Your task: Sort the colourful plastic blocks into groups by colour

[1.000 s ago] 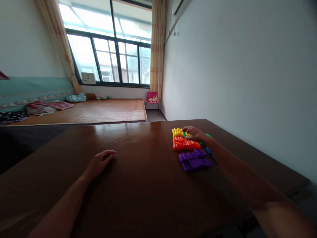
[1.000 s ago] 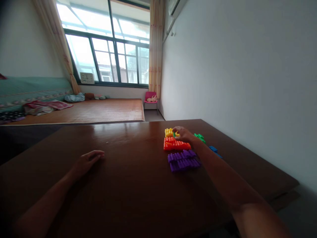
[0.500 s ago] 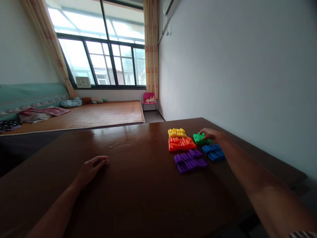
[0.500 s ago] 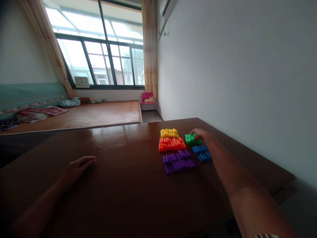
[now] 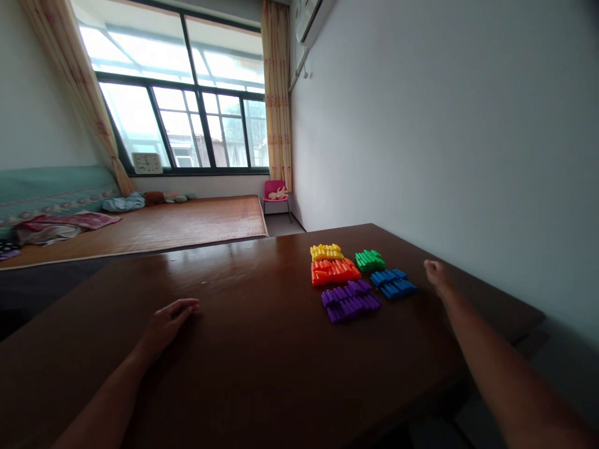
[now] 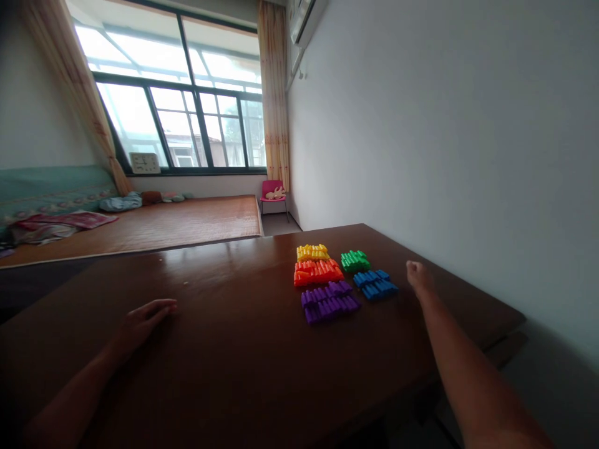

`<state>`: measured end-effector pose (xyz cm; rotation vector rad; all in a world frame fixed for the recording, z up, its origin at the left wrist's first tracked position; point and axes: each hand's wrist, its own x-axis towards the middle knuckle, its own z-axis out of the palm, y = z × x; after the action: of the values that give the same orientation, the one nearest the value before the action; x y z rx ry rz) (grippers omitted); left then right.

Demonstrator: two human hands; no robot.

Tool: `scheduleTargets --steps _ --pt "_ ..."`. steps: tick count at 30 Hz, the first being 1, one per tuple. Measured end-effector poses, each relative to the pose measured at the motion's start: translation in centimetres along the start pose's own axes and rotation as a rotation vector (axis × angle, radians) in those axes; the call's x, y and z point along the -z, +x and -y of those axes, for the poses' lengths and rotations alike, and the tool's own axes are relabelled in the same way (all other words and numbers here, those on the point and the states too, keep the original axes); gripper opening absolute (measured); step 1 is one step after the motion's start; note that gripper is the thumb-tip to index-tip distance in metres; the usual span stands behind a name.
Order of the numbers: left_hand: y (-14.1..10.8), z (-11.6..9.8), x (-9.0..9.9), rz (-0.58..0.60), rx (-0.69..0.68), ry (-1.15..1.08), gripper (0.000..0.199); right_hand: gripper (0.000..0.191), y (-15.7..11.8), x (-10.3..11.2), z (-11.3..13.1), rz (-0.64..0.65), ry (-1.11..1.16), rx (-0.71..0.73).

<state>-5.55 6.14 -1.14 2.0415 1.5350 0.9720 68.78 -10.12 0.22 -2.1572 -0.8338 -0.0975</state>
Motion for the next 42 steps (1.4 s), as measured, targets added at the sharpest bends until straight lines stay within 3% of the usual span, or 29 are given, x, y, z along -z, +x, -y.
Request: scheduleTargets --steps 4,7,11,16,22,30,34,36,39,42 --pt "0.1 -0.3 -0.4 -0.031 -0.026 0.189 0.051 0.044 -2.0 -0.7 -3.6 -0.057 0.028 -0.082" --pt "-0.2 -1.2 -1.4 0.052 -0.126 0.414 0.049 0.040 -1.9 -1.3 -3.7 -0.034 0.003 -0.055" --pt "-1.0 -2.7 -2.9 0.137 -0.049 0.606 0.054 0.042 -1.3 -1.5 -3.9 0.020 -0.088 -0.016" --pt "-3.0 -4.9 -4.9 0.191 0.076 0.668 0.062 0.045 -0.6 -1.9 -5.0 0.048 -0.123 0.013" --pt "-4.5 -7.1 -6.0 0.185 0.100 0.642 0.063 0.051 0.0 -2.5 -5.1 0.107 -0.053 0.016" --pt "-4.5 -6.9 -6.2 0.164 0.082 0.599 0.059 0.051 -1.0 -3.7 -3.3 0.341 0.083 0.419" --pt "-3.8 -8.7 -6.8 0.230 0.129 0.571 0.068 0.049 -2.6 -4.6 -1.6 0.389 0.052 0.540" --pt "-3.8 -10.6 -7.9 0.299 0.049 0.478 0.077 0.050 -4.0 -5.1 -0.5 0.378 0.021 0.567" --pt "-4.8 -14.1 -10.6 0.360 -0.239 0.258 0.086 0.052 -6.4 -5.7 1.3 0.331 -0.029 0.604" --pt "-6.6 -16.7 -13.3 0.394 -0.439 0.142 0.098 0.058 -9.0 -6.5 3.4 0.291 -0.083 0.641"
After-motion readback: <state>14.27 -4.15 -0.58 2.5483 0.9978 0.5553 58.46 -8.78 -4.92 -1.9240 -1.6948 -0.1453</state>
